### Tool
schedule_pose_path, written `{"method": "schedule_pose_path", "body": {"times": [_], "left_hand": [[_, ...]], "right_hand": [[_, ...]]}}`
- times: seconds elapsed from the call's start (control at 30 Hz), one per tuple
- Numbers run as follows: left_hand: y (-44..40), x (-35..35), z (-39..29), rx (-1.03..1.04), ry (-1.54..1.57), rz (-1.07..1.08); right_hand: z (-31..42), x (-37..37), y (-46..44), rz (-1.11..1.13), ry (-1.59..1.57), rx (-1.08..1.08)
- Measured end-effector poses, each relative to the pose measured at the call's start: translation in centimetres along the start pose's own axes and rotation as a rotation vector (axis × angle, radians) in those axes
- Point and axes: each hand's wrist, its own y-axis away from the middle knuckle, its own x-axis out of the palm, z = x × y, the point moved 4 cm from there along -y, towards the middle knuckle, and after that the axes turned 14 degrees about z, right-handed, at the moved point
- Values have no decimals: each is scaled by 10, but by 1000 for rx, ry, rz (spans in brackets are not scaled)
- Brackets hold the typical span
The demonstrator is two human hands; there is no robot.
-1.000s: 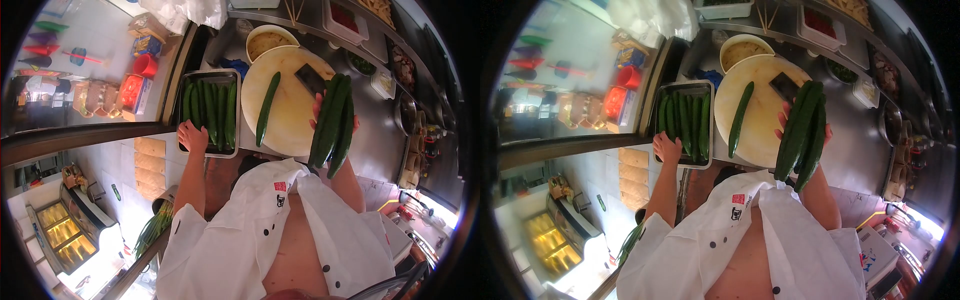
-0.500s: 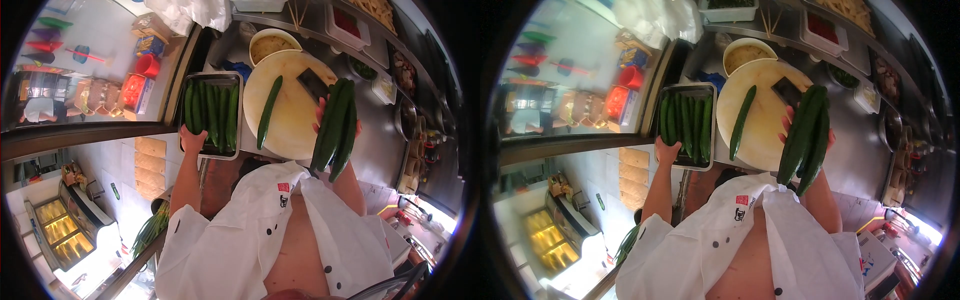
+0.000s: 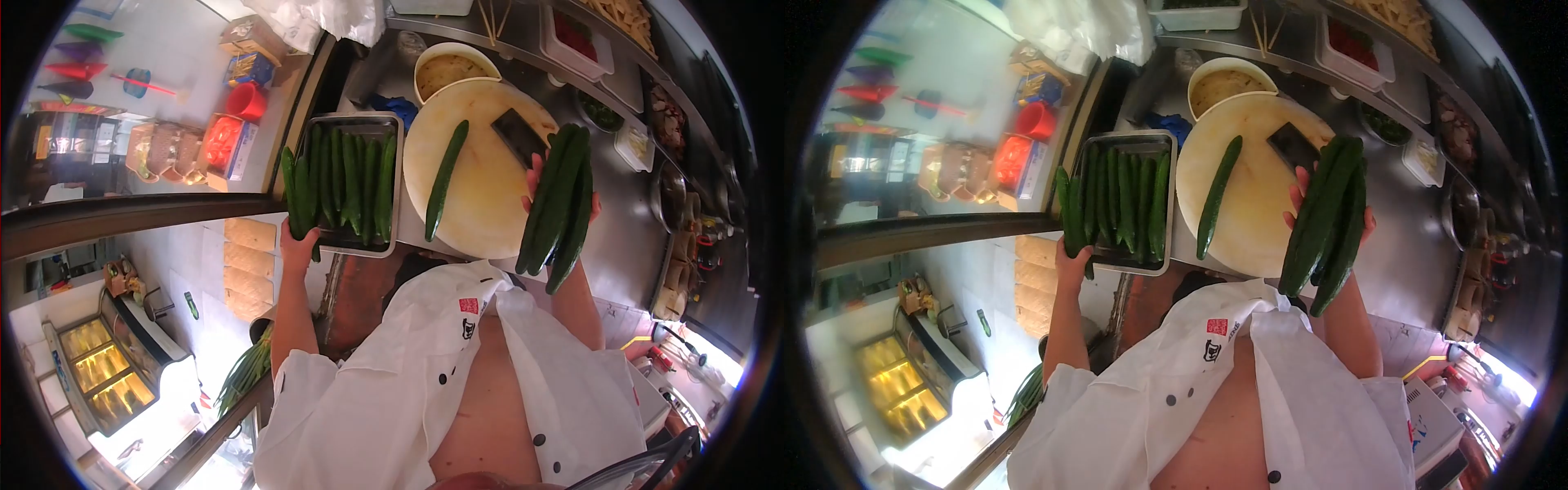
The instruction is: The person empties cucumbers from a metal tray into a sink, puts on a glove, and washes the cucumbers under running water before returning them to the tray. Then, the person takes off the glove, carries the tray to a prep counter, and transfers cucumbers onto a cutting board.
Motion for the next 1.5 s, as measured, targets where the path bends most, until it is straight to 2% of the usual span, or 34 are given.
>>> {"method": "schedule_pose_path", "body": {"times": [0.2,0.33,0.4,0.6,0.73,0.8,0.83,0.9,0.93,1.0,1.03,1.1,1.33,1.4,1.5], "left_hand": [[-12,22,7,-21,16,18],[-19,11,8,-4,-57,-15],[-20,3,8,10,-210,-8],[-21,16,-2,47,-362,-12],[-46,40,28,38,-504,47],[-43,45,5,-41,-810,37],[-42,46,-5,-37,-811,41],[-39,50,-29,179,-921,-42],[-43,55,-31,184,-921,-38],[-61,75,-30,214,-685,168],[-70,82,-31,216,-683,170],[-88,100,-25,56,-917,316],[-86,123,-39,-103,-821,310],[-88,122,-37,-142,-681,168],[-94,121,-39,-146,-633,123]], "right_hand": [[-8,-1,-5,-22,-23,31],[-7,-2,-4,-10,1,51],[-7,0,-4,-22,-1,41],[-3,-5,4,-33,-13,32],[-5,-10,6,-43,-14,35],[-5,-9,1,-11,-10,57],[-5,-9,0,-13,-7,52],[-5,-8,-1,-11,-5,49],[-6,-8,-1,-12,-2,45],[-8,-9,-2,-28,-20,33],[-9,-8,-1,-29,-17,33],[-9,-8,-1,-39,0,30],[0,1,7,-22,10,-11],[3,2,13,-30,10,-10],[6,2,20,-36,14,-36]]}}
